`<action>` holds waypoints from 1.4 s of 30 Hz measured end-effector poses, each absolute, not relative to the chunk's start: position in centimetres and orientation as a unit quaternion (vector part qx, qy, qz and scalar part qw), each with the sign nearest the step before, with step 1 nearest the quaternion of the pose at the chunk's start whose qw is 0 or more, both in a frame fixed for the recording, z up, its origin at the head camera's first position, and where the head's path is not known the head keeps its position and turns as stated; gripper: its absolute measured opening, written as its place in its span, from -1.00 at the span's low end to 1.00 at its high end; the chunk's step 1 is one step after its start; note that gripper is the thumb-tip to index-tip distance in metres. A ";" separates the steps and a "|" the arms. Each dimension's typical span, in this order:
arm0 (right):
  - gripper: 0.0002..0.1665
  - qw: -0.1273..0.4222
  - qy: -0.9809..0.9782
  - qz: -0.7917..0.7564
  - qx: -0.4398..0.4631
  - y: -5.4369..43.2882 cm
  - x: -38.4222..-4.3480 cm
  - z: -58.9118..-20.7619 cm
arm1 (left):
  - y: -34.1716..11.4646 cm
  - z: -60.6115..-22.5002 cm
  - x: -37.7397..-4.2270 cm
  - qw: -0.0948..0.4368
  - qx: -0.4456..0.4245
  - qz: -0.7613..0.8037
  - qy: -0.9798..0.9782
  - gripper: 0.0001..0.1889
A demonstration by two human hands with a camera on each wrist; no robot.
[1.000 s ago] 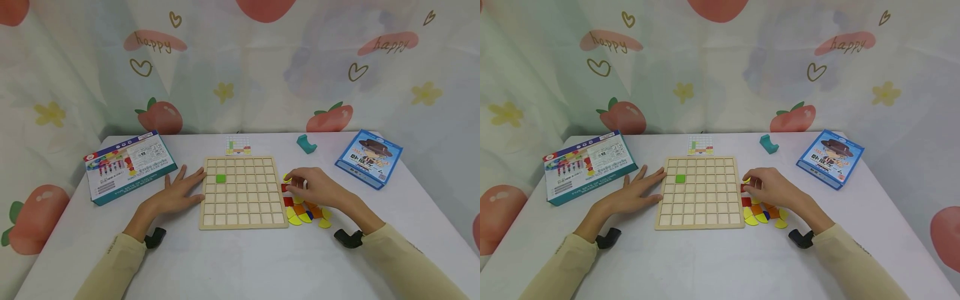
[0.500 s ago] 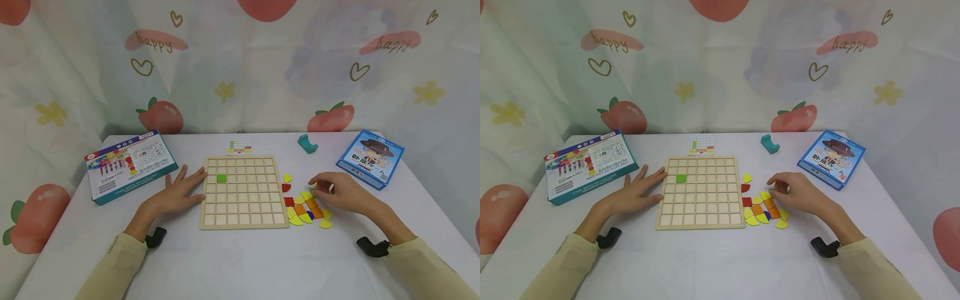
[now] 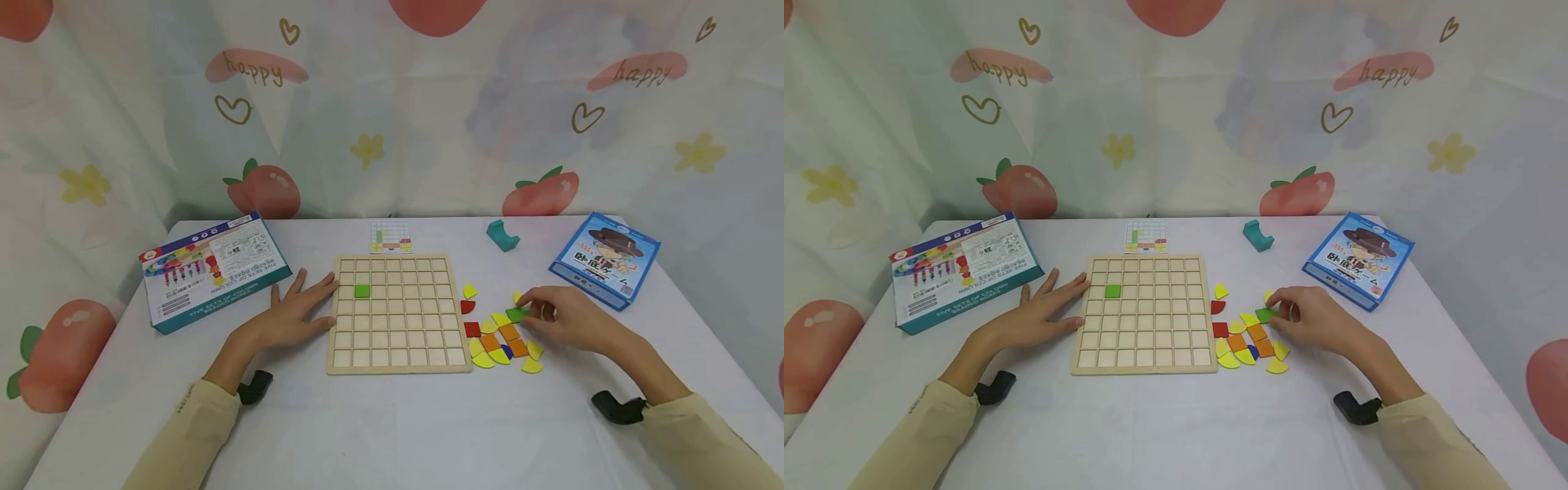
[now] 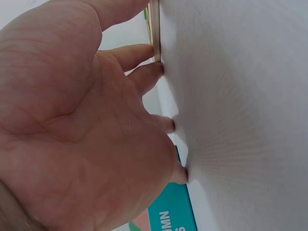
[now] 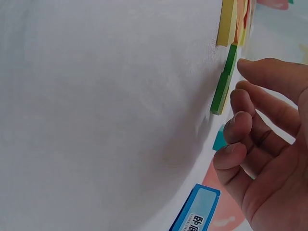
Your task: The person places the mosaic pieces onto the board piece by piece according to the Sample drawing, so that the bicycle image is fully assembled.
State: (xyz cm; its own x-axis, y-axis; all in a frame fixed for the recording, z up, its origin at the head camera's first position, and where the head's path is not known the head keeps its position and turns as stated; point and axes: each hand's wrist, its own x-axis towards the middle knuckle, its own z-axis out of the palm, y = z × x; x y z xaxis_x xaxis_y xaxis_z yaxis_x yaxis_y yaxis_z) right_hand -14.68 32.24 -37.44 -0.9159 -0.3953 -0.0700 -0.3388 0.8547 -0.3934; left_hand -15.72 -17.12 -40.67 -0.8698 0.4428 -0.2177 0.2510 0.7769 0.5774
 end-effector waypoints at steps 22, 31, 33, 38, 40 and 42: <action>-0.66 0.087 0.962 -0.184 -0.181 32.4 -14.9 -37.7 | -17.0 -40.6 -15.7 0.170 0.189 0.272 0.928 -0.20; -0.58 0.107 0.960 -0.183 -0.183 32.6 -15.1 -37.7 | -17.1 -40.8 -15.7 0.165 0.192 0.279 0.926 -0.21; -0.57 0.111 0.960 -0.180 -0.183 32.7 -15.2 -37.7 | -17.1 -40.8 -15.7 0.166 0.191 0.279 0.926 -0.21; -0.56 0.117 0.959 -0.183 -0.184 32.9 -15.3 -37.7 | -17.1 -40.8 -15.8 0.166 0.191 0.278 0.927 -0.21; -0.57 0.118 0.958 -0.185 -0.185 32.9 -15.3 -37.8 | -17.1 -40.8 -15.8 0.165 0.192 0.278 0.927 -0.21; -0.58 0.117 0.957 -0.186 -0.189 32.9 -15.3 -37.8 | -17.1 -40.8 -15.7 0.165 0.193 0.278 0.927 -0.21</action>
State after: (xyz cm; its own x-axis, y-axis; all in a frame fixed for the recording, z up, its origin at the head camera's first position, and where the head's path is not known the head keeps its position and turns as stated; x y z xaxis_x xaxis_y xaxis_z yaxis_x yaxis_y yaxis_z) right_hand -15.31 32.95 -37.83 -0.9007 -0.4061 -0.1543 -0.3189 0.8593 -0.3999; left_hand -15.72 -17.13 -40.80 -0.8713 0.4487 -0.1990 0.2653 0.7716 0.5782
